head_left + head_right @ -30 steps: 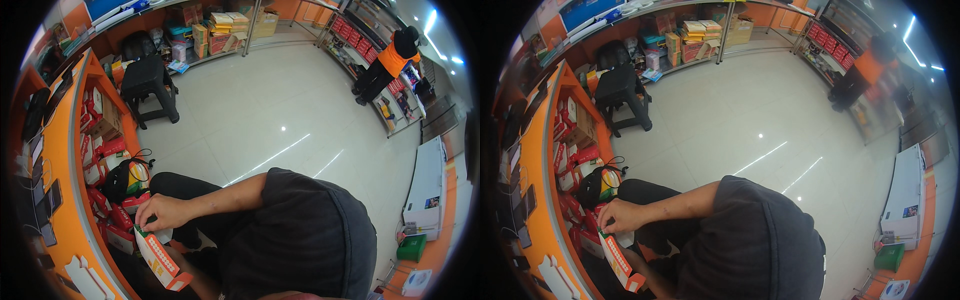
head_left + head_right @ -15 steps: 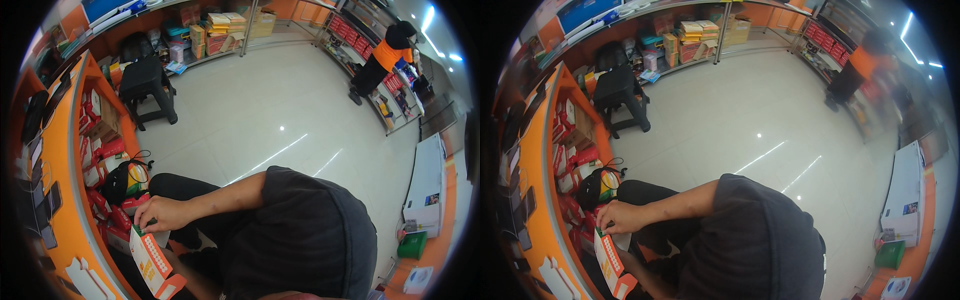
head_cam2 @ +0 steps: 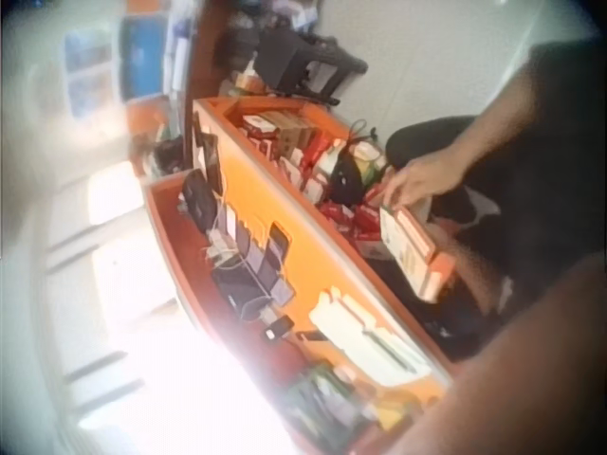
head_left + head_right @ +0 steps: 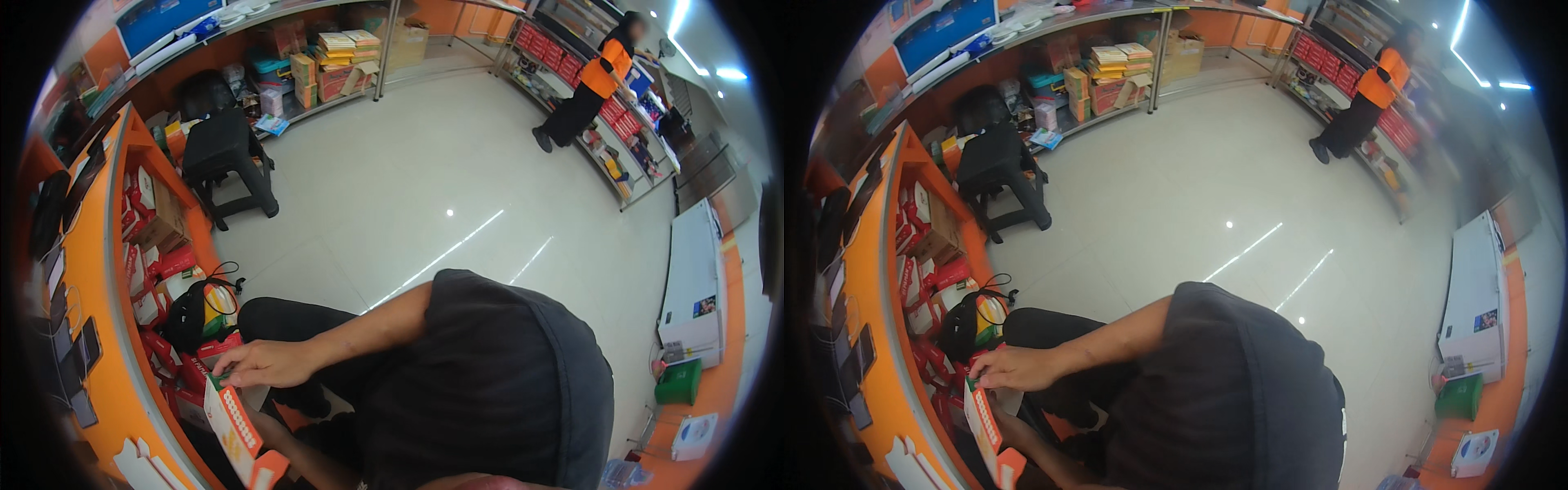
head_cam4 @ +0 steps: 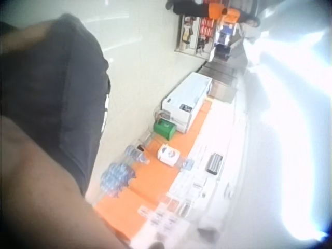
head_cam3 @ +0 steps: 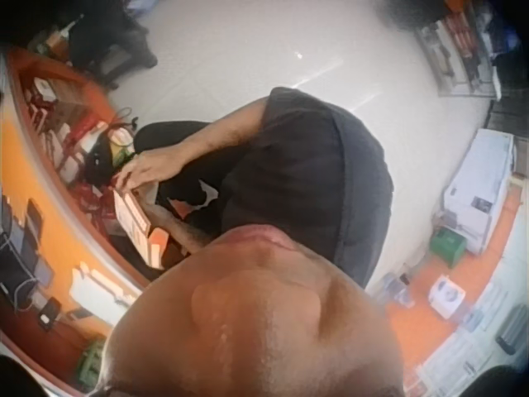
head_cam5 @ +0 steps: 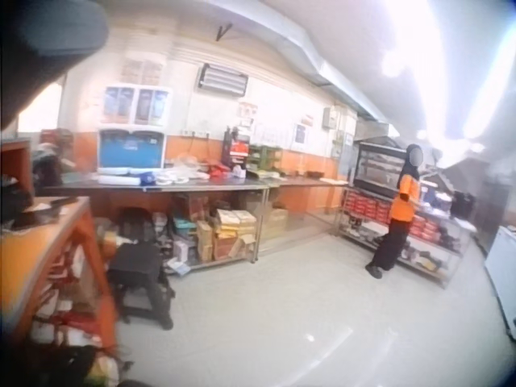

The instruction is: The person sits at a counter and folds flat white cardboard sheets into small rectangular boxes. They apply adhesive tape to secure the edges and stack the finished boxes on the counter. A coworker in an orange shirt is visible in the background, occasionally handling food items.

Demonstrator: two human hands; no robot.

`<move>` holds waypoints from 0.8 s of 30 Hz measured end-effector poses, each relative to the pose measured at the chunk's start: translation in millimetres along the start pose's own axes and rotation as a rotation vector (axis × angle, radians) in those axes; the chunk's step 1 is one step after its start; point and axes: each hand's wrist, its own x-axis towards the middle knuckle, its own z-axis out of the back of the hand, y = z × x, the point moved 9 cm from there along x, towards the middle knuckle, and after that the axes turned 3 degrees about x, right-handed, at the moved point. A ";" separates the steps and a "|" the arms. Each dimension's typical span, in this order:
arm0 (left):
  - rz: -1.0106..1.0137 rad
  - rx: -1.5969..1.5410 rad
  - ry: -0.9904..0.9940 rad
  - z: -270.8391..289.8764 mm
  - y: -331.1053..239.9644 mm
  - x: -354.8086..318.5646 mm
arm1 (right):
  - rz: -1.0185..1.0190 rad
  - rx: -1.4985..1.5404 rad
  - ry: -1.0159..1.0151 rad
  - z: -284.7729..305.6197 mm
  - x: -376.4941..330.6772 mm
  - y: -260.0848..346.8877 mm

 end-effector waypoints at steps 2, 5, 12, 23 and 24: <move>-0.002 -0.030 0.008 0.8 -0.7 5.0 | -0.003 0.090 -0.064 -4.3 -9.4 -5.6; 0.033 -0.041 -0.027 1.6 2.4 7.3 | -0.044 -0.051 0.121 -14.9 -7.1 -19.3; 0.007 0.354 0.156 -22.1 11.7 -5.7 | 0.178 -0.407 0.038 -19.5 -0.5 -0.2; 0.349 -0.052 0.418 -20.8 38.5 -17.8 | 0.126 -0.787 0.020 -14.3 -6.6 -20.8; 0.398 -0.210 0.317 -12.6 29.3 -8.2 | 0.136 -0.799 0.044 -14.7 -6.6 -17.4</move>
